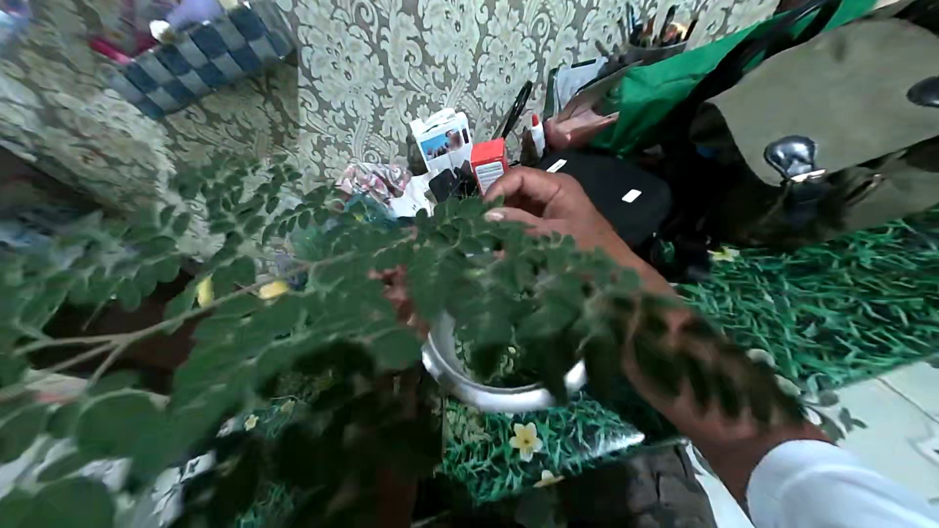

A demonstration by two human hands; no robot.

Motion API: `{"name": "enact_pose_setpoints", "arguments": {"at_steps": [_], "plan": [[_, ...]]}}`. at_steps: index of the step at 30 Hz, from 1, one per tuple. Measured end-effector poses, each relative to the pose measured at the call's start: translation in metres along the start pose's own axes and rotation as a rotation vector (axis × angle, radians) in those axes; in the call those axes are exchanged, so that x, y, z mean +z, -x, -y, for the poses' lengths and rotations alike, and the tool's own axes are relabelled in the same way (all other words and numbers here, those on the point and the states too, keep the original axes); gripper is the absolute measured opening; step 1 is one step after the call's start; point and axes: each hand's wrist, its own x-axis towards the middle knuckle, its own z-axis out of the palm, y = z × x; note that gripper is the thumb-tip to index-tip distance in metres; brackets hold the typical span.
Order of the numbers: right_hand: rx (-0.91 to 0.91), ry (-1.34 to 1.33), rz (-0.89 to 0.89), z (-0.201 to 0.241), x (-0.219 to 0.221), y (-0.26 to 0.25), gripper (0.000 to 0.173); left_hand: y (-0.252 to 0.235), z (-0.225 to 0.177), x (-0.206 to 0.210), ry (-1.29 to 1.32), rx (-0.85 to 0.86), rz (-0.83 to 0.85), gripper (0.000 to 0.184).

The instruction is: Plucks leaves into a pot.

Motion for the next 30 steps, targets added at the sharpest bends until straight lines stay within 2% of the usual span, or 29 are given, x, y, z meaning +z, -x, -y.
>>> {"name": "enact_pose_setpoints", "arguments": {"at_steps": [2,4,10,15,20,22,27,30], "plan": [[-0.046,0.006,0.002,-0.007,0.0,0.002,0.006,-0.013,0.003,0.013,-0.024,0.149,-0.017,0.021],[-0.084,-0.009,0.008,-0.016,-0.001,-0.003,0.006,-0.026,-0.001,0.031,-0.022,0.219,-0.119,0.02],[-0.068,-0.013,0.004,-0.016,0.0,-0.004,0.007,-0.035,-0.006,0.042,-0.011,0.242,-0.208,0.009],[0.085,-0.081,0.02,-0.011,-0.009,-0.004,0.023,-0.036,-0.01,0.039,0.051,0.247,-0.276,0.007],[0.093,-0.095,0.091,-0.014,-0.016,-0.004,0.034,-0.034,-0.016,0.037,0.061,0.232,-0.277,0.008],[0.053,-0.069,0.115,-0.015,-0.015,-0.004,0.03,-0.035,-0.016,0.038,0.053,0.221,-0.299,0.008],[-0.043,-0.038,0.032,-0.02,-0.01,-0.006,0.007,-0.035,-0.015,0.04,0.004,0.191,-0.293,0.008],[-0.038,0.003,-0.031,-0.017,-0.013,-0.005,0.01,-0.035,-0.016,0.04,0.02,0.196,-0.275,0.009]]}}
